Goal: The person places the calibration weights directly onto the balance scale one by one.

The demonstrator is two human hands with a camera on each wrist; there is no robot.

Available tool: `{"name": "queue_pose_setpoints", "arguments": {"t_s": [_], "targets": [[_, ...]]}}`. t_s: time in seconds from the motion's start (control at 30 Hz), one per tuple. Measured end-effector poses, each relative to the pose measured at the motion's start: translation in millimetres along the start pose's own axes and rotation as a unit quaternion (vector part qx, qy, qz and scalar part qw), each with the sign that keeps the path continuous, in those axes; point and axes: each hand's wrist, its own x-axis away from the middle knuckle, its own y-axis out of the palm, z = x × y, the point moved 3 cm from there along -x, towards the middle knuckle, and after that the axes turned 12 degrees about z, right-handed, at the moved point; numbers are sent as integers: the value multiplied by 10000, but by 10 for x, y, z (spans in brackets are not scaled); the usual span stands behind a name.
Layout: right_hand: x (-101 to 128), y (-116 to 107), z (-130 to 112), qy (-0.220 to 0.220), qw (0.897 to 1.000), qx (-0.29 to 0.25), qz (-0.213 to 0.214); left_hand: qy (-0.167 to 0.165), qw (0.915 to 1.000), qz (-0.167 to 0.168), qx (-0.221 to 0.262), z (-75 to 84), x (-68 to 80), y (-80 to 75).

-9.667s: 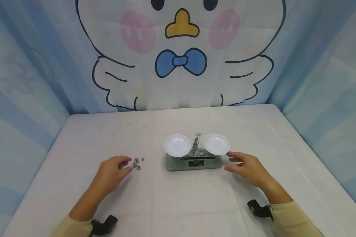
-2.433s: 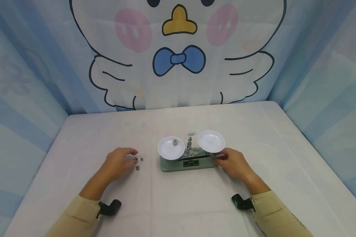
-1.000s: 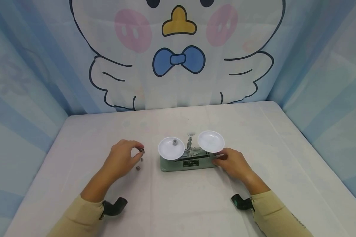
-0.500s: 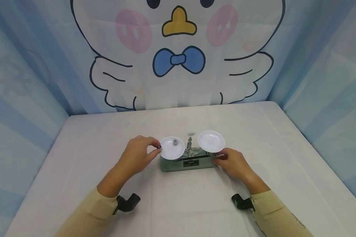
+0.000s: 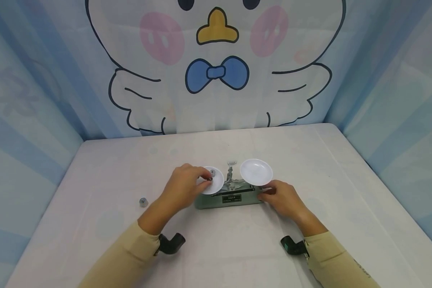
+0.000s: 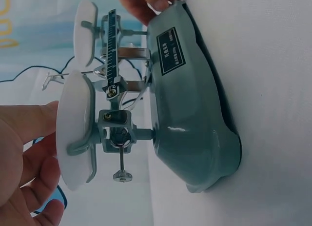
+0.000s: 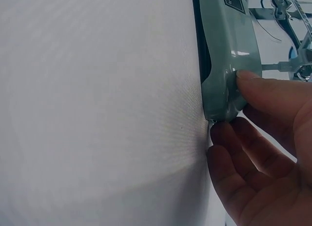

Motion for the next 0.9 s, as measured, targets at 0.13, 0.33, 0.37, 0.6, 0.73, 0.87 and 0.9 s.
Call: {"name": "queue_pose_setpoints", "arguments": {"t_s": [0.13, 0.33, 0.37, 0.6, 0.73, 0.87, 0.9], "targets": [[3, 0, -3, -31, 10000, -11, 17, 50, 9999, 60, -66, 29, -15, 28], [0, 1, -2, -18, 10000, 34, 16, 204, 9996, 198, -7, 55, -20, 50], [0, 1, -3, -15, 10000, 33, 17, 238, 9995, 211, -11, 60, -20, 53], [-1, -1, -6, -18, 10000, 10, 18, 262, 9992, 272, -97, 103, -26, 77], [-4, 0, -2, -11, 10000, 9, 16, 261, 9990, 347, -111, 112, -31, 89], [-6, 3, 6, 0, 10000, 23, 26, 249, 9990, 359, -16, 102, -34, 114], [-5, 3, 8, 7, 10000, 27, 28, 248, 9991, 357, 19, 98, -35, 122]]}}
